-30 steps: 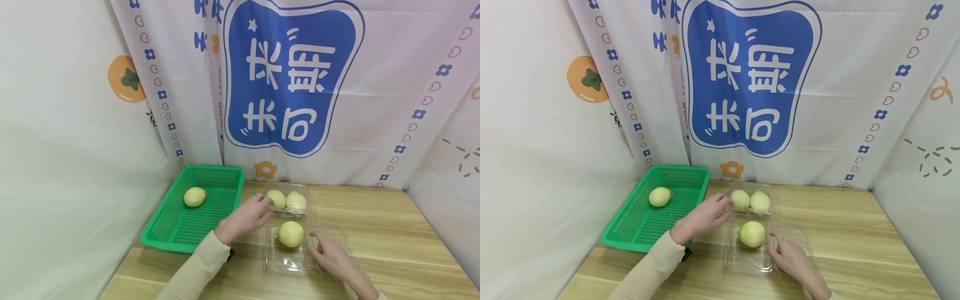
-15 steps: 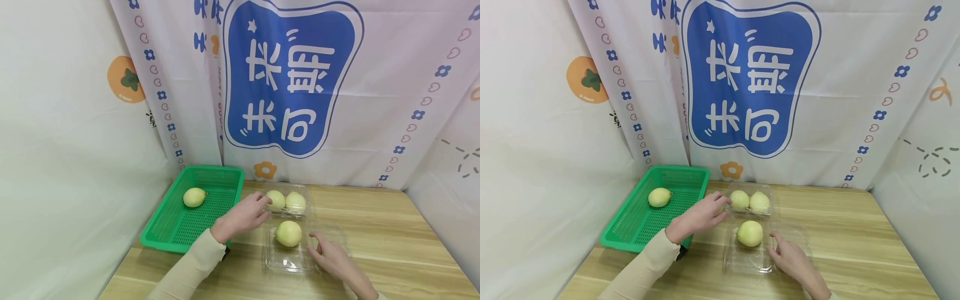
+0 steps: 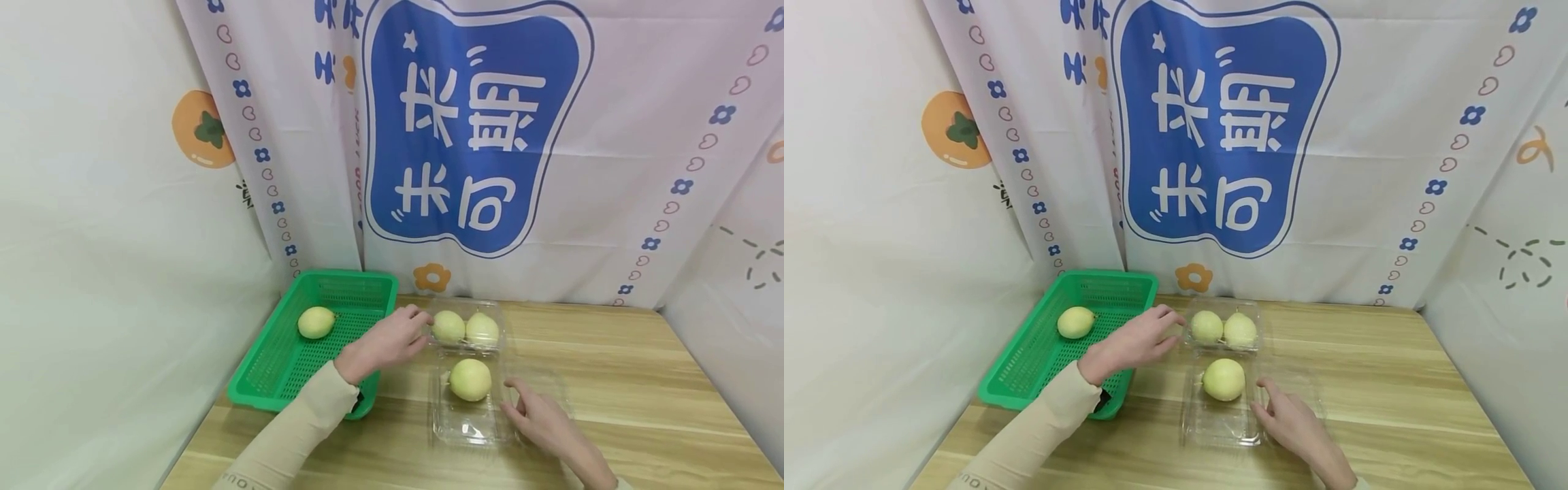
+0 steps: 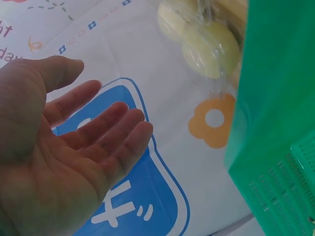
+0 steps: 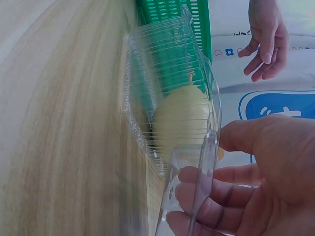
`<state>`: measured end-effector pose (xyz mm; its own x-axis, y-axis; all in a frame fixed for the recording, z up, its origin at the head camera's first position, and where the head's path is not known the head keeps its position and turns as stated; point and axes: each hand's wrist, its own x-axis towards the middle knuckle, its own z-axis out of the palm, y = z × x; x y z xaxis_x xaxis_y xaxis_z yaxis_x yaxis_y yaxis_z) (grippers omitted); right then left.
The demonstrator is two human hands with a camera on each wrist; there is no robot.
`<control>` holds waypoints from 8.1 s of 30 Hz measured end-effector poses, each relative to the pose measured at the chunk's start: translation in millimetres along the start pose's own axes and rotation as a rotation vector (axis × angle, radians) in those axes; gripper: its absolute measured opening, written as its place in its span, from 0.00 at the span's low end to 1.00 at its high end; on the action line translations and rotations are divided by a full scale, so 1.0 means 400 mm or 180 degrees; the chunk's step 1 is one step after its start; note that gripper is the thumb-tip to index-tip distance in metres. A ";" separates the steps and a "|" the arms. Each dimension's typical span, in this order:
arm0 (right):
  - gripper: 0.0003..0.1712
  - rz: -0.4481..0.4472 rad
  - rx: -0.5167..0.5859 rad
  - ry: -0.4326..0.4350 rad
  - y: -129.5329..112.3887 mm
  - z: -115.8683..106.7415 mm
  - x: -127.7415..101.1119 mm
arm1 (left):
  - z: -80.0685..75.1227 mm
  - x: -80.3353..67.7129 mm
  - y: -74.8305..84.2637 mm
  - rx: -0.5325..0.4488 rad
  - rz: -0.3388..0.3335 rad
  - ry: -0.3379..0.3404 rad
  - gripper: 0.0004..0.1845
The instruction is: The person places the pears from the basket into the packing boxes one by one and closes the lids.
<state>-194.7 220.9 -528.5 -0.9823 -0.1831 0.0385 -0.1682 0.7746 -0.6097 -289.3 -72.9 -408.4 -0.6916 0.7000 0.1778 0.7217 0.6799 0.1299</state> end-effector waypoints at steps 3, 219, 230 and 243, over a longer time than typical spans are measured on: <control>0.28 0.0020 -0.0005 -0.0002 -0.001 0.000 0.000 | -0.002 0.002 -0.014 -0.0037 -0.0028 -0.0001 0.17; 0.30 0.0051 -0.0003 -0.0102 0.012 -0.002 -0.009 | 0.129 -0.143 -0.434 -0.0757 -0.2586 -0.0809 0.41; 0.31 0.0003 0.0028 -0.0129 0.009 -0.004 -0.008 | 0.117 -0.130 -0.430 -0.0828 -0.2604 -0.0773 0.38; 0.30 0.0017 -0.0027 -0.0105 0.016 -0.002 -0.001 | 0.096 -0.118 -0.427 -0.0742 -0.2480 -0.0626 0.41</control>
<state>-195.4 226.4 -531.9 -0.9800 -0.1986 0.0090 -0.1638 0.7807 -0.6030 -381.0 -213.6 -476.6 -0.9722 0.0883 -0.2169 0.0077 0.9377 0.3475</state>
